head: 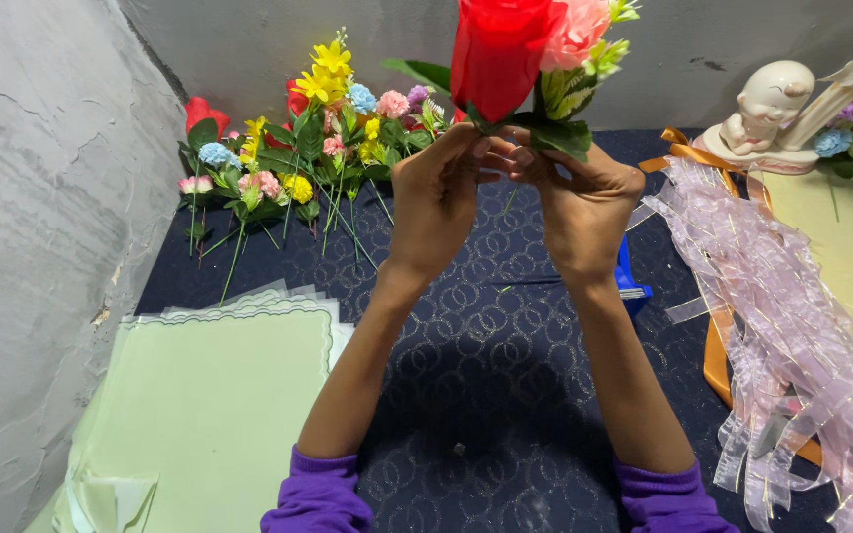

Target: The person selects artificial roses and other flowers, tapes their stems together by hand with tape from a dispenser, wraps the bunch in a green paper sheet, and ties a purple decorative ribbon around the base.

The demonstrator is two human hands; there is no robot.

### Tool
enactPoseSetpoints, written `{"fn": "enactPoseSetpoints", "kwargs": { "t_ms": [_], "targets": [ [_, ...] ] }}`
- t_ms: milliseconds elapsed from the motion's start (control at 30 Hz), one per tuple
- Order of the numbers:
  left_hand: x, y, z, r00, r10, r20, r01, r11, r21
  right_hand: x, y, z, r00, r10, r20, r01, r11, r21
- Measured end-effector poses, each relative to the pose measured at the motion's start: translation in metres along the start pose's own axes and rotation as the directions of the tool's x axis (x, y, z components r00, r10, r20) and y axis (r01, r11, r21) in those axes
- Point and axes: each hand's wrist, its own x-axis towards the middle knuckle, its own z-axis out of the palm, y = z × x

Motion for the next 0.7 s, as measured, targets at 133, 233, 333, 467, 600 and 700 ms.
{"fn": "enactPoseSetpoints", "kwargs": {
  "t_ms": [133,233,333,467,600,700],
  "targets": [
    [0.002,0.015,0.003,1.0,-0.015,0.004,0.015,1.0,0.021,0.0,-0.005,0.002,0.998,-0.055,0.015,0.056,0.996,-0.066],
    [0.001,0.007,0.004,1.0,0.023,0.007,-0.023,0.998,0.055,0.0,-0.012,0.005,0.999,-0.031,0.033,0.033,0.998,-0.053],
    [0.0,0.002,0.004,0.999,-0.042,0.026,0.043,0.997,-0.059,0.0,-0.012,0.002,0.997,-0.05,0.064,0.057,0.992,-0.109],
    [0.002,0.011,-0.003,0.977,-0.154,0.15,0.168,0.981,-0.091,-0.002,-0.005,-0.009,0.986,0.025,0.164,-0.007,0.994,-0.106],
    [0.007,0.017,-0.007,0.948,-0.229,0.221,0.263,0.955,-0.137,0.001,-0.023,-0.002,0.973,0.055,0.223,-0.022,0.989,-0.149],
    [0.003,0.009,-0.01,0.952,-0.183,0.247,0.198,0.979,-0.041,-0.003,-0.003,-0.009,0.962,0.09,0.256,-0.063,0.992,-0.109]
  ]
}}
